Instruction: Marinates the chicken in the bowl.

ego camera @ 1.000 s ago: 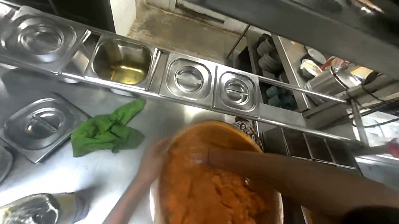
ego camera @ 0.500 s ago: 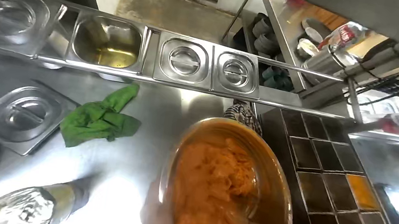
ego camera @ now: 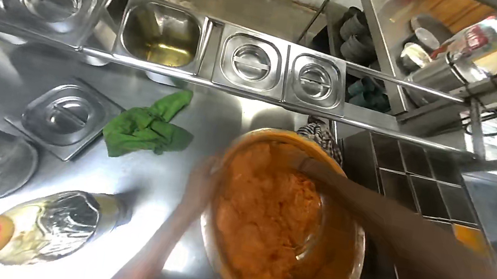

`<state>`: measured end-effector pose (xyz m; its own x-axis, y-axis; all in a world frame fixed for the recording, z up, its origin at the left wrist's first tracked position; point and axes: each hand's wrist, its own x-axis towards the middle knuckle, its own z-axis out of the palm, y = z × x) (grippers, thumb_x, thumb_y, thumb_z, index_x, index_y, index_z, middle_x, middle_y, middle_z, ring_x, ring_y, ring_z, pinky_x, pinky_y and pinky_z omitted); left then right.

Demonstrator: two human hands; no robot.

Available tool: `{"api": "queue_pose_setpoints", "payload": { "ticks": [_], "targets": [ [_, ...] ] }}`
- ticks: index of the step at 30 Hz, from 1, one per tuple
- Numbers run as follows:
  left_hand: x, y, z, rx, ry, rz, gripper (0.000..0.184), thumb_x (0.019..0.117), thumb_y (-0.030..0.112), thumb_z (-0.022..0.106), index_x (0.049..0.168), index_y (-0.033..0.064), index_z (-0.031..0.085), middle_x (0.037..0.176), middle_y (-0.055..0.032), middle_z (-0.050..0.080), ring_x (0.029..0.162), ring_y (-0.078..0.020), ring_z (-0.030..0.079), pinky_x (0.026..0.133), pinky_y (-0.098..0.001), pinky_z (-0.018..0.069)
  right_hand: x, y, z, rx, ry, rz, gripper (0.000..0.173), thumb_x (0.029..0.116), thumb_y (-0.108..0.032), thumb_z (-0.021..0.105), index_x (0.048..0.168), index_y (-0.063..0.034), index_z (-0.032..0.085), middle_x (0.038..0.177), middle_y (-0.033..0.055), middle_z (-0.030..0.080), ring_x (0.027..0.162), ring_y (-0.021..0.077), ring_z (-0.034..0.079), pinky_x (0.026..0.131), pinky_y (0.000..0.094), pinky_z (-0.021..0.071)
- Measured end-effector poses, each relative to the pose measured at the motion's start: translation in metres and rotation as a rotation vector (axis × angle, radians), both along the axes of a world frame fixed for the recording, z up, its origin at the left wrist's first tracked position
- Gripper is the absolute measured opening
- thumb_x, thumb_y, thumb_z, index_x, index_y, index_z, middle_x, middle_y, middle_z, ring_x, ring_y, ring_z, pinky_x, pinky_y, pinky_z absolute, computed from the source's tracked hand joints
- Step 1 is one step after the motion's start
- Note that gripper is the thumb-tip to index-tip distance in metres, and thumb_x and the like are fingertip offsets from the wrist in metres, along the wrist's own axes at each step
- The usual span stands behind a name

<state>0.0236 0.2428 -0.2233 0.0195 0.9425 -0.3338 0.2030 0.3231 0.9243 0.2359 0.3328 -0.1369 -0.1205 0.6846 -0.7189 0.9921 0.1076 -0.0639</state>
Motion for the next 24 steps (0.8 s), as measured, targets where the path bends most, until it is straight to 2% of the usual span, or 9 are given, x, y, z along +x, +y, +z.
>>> {"api": "queue_pose_setpoints", "payload": {
  "ticks": [1,4,7,9,10,12,15,19,24],
  "targets": [
    [-0.001,0.011,0.000,0.006,0.026,-0.034,0.033,0.1029,0.013,0.058,0.135,0.0049,0.062,0.117,-0.0189,0.069,0.104,-0.0307,0.068,0.091,-0.0538,0.0546,-0.022,-0.003,0.002,-0.069,0.015,-0.008,0.038,0.1044,-0.012,0.056,0.134,0.0112,0.056,0.137,0.0335,0.056,0.131,0.0488,0.052,0.109,0.0617,0.0386],
    [-0.004,0.028,0.008,0.026,0.088,-0.123,0.034,0.1003,0.008,0.059,0.134,0.0035,0.063,0.119,-0.0196,0.069,0.109,-0.0320,0.067,0.096,-0.0553,0.0526,-0.047,-0.064,0.007,-0.314,0.023,0.082,0.038,0.1043,-0.005,0.052,0.137,0.0160,0.051,0.142,0.0355,0.051,0.136,0.0476,0.048,0.114,0.0571,0.0356],
    [-0.009,0.026,0.012,0.060,0.071,-0.140,0.034,0.1003,0.005,0.059,0.134,0.0047,0.063,0.117,-0.0167,0.070,0.103,-0.0272,0.069,0.091,-0.0508,0.0550,-0.012,-0.119,0.017,-0.472,-0.029,0.256,0.041,0.1027,-0.003,0.054,0.138,0.0159,0.050,0.144,0.0374,0.049,0.137,0.0526,0.045,0.113,0.0646,0.0337],
    [-0.012,0.015,0.010,0.050,0.087,-0.139,0.036,0.0994,0.002,0.059,0.135,0.0053,0.062,0.116,-0.0158,0.070,0.101,-0.0264,0.070,0.089,-0.0498,0.0562,0.036,-0.137,0.009,-0.371,-0.036,0.289,0.040,0.0982,-0.007,0.061,0.134,0.0100,0.058,0.137,0.0344,0.056,0.130,0.0521,0.051,0.107,0.0685,0.0388],
    [-0.011,0.009,0.011,0.050,0.098,-0.128,0.037,0.0984,0.001,0.060,0.135,0.0064,0.062,0.114,-0.0147,0.071,0.098,-0.0252,0.070,0.087,-0.0489,0.0570,0.062,-0.135,-0.002,-0.329,-0.092,0.295,0.039,0.0957,-0.009,0.065,0.130,0.0087,0.061,0.132,0.0336,0.059,0.126,0.0521,0.054,0.104,0.0697,0.0409],
    [-0.006,-0.006,0.009,0.073,0.106,-0.087,0.039,0.0950,0.000,0.063,0.133,0.0081,0.064,0.107,-0.0130,0.072,0.090,-0.0235,0.071,0.080,-0.0483,0.0584,0.085,-0.106,-0.019,-0.360,-0.277,0.210,0.038,0.0996,-0.009,0.061,0.132,0.0112,0.059,0.136,0.0347,0.057,0.130,0.0526,0.051,0.108,0.0684,0.0377],
    [0.008,-0.020,0.008,0.062,0.108,-0.012,0.042,0.0945,0.004,0.066,0.135,0.0119,0.064,0.107,-0.0104,0.074,0.091,-0.0224,0.071,0.081,-0.0488,0.0590,0.048,-0.063,-0.055,-0.312,-0.285,0.038,0.038,0.1050,-0.014,0.053,0.132,0.0122,0.058,0.139,0.0331,0.056,0.133,0.0488,0.051,0.111,0.0630,0.0383],
    [0.017,-0.015,0.010,0.068,0.106,0.083,0.036,0.1012,0.007,0.057,0.137,0.0047,0.061,0.115,-0.0189,0.071,0.101,-0.0319,0.069,0.088,-0.0564,0.0549,-0.041,-0.071,-0.013,-0.415,-0.078,-0.023,0.040,0.1089,-0.007,0.044,0.139,0.0184,0.047,0.150,0.0353,0.045,0.143,0.0468,0.041,0.118,0.0559,0.0314],
    [0.005,-0.036,0.003,0.094,0.017,0.150,0.035,0.1001,0.007,0.059,0.135,0.0113,0.063,0.110,-0.0092,0.073,0.094,-0.0195,0.070,0.082,-0.0459,0.0588,-0.010,-0.106,0.022,-0.378,0.089,0.348,0.035,0.1010,-0.002,0.055,0.134,0.0122,0.056,0.134,0.0339,0.058,0.128,0.0485,0.054,0.108,0.0598,0.0411]
  ]
}}
